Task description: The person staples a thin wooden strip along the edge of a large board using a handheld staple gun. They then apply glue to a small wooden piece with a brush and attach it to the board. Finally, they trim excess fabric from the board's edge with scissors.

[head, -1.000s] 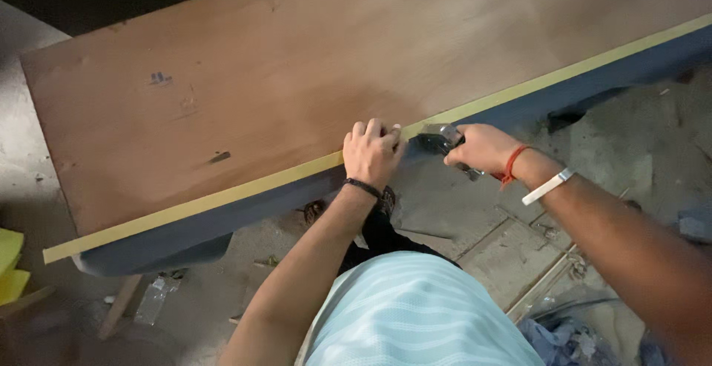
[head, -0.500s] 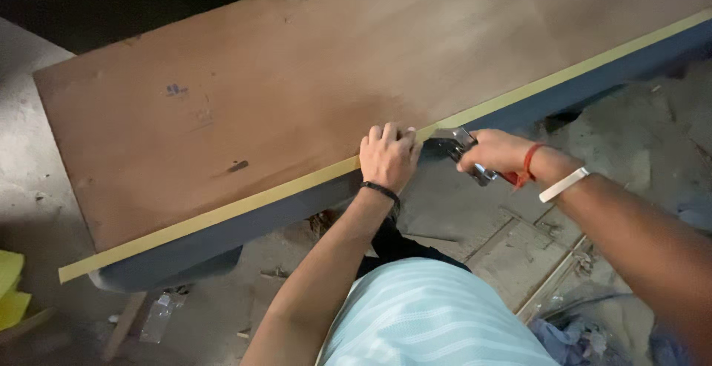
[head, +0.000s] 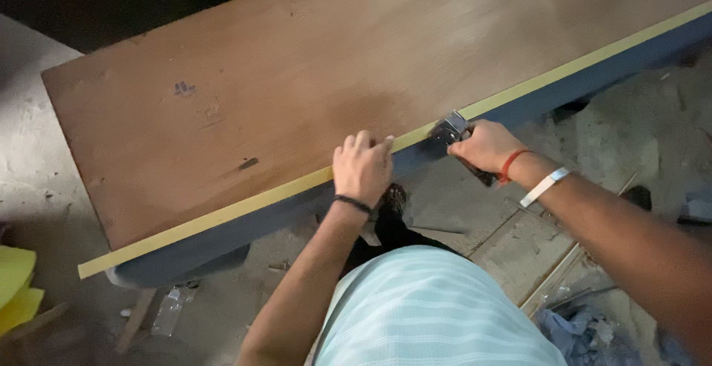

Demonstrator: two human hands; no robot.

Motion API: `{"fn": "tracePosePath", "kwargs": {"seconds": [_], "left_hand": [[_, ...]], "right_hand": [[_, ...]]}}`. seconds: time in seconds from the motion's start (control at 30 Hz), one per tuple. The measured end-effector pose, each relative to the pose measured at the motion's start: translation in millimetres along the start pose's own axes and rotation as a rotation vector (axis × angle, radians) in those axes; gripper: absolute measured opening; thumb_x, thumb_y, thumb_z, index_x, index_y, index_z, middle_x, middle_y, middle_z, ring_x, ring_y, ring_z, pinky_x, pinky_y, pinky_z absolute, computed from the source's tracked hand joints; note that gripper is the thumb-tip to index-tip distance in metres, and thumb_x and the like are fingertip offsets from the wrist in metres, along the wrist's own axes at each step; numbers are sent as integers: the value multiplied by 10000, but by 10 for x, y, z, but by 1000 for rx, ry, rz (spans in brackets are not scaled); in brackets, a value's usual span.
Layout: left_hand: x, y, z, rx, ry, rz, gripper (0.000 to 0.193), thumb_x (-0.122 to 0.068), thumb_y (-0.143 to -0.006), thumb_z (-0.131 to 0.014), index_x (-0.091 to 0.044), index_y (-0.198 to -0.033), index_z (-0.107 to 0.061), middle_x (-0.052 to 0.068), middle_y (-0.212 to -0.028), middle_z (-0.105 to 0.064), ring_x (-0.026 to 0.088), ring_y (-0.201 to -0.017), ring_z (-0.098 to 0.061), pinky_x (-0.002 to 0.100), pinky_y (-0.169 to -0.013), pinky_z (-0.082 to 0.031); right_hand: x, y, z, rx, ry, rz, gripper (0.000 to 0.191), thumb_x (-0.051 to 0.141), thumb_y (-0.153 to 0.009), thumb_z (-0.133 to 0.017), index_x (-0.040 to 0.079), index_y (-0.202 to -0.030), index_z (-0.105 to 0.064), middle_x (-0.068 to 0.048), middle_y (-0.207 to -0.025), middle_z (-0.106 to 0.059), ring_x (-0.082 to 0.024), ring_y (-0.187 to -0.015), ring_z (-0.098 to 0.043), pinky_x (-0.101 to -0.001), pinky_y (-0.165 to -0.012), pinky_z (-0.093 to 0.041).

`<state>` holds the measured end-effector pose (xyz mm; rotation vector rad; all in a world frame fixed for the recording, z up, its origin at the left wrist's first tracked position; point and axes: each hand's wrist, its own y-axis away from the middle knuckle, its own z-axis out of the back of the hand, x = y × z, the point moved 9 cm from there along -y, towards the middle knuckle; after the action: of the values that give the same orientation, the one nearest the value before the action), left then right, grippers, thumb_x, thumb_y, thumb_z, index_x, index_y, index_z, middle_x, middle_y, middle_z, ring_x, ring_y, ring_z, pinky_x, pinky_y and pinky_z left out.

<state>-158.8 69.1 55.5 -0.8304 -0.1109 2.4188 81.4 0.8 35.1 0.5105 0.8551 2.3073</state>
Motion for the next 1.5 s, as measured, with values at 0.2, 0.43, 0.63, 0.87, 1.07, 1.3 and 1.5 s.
{"fn": "tracePosePath", "kwargs": {"seconds": [0.2, 0.43, 0.63, 0.87, 1.07, 1.3, 1.5], "left_hand": [[143, -11, 90, 87, 24, 76, 205, -218, -849, -711, -223, -1020, -825, 86, -987, -632, 303, -944, -611, 451, -766, -513], [255, -41, 48, 92, 34, 152, 211, -199, -803, -765, -272, -986, -840, 80, -965, -617, 310, -941, -613, 434, -754, -549], [275, -23, -27, 108, 76, 199, 216, -191, -779, -783, -266, -976, -834, 64, -998, -613, 292, -945, -618, 417, -756, -558], [296, -19, -17, 121, 71, 194, 280, -153, -769, -762, -282, -1007, -837, 72, -1005, -612, 297, -940, -619, 427, -750, -552], [291, -38, -6, 103, 72, 98, 265, -197, -743, -758, -248, -991, -832, 112, -963, -602, 316, -894, -623, 435, -728, -553], [648, 263, 437, 46, 15, 124, 114, -259, -902, -719, -207, -880, -818, 69, -936, -643, 287, -904, -645, 436, -749, -562], [728, 297, 440, 86, -41, 116, 141, -272, -859, -726, -192, -931, -817, 90, -918, -621, 295, -874, -633, 443, -689, -560]], "right_hand": [[83, 57, -285, 242, -313, 136, 193, 204, -775, -752, 23, -843, -741, -70, -779, -736, -186, -694, -660, -366, -681, -513], [364, 44, -187, 36, 125, 94, 314, 344, -893, -696, 47, -830, -776, -132, -786, -742, -250, -708, -696, -384, -691, -529], [359, 161, -152, 24, -89, 149, 226, 268, -833, -749, 48, -857, -702, -132, -774, -701, -235, -702, -648, -386, -684, -530], [526, 258, -301, 276, -231, 145, 188, 187, -796, -732, 1, -820, -750, -105, -751, -722, -207, -678, -652, -372, -647, -507], [744, 237, -211, 55, 106, 129, 340, 318, -829, -744, -21, -804, -753, -192, -766, -734, -281, -660, -685, -389, -654, -532], [675, 269, -372, 131, -51, 133, 364, 336, -832, -747, -25, -844, -792, -180, -771, -767, -267, -683, -710, -402, -683, -535], [886, 412, -520, 284, -211, 187, 197, 243, -793, -749, 46, -784, -757, -98, -738, -751, -217, -687, -686, -388, -688, -519]]}}
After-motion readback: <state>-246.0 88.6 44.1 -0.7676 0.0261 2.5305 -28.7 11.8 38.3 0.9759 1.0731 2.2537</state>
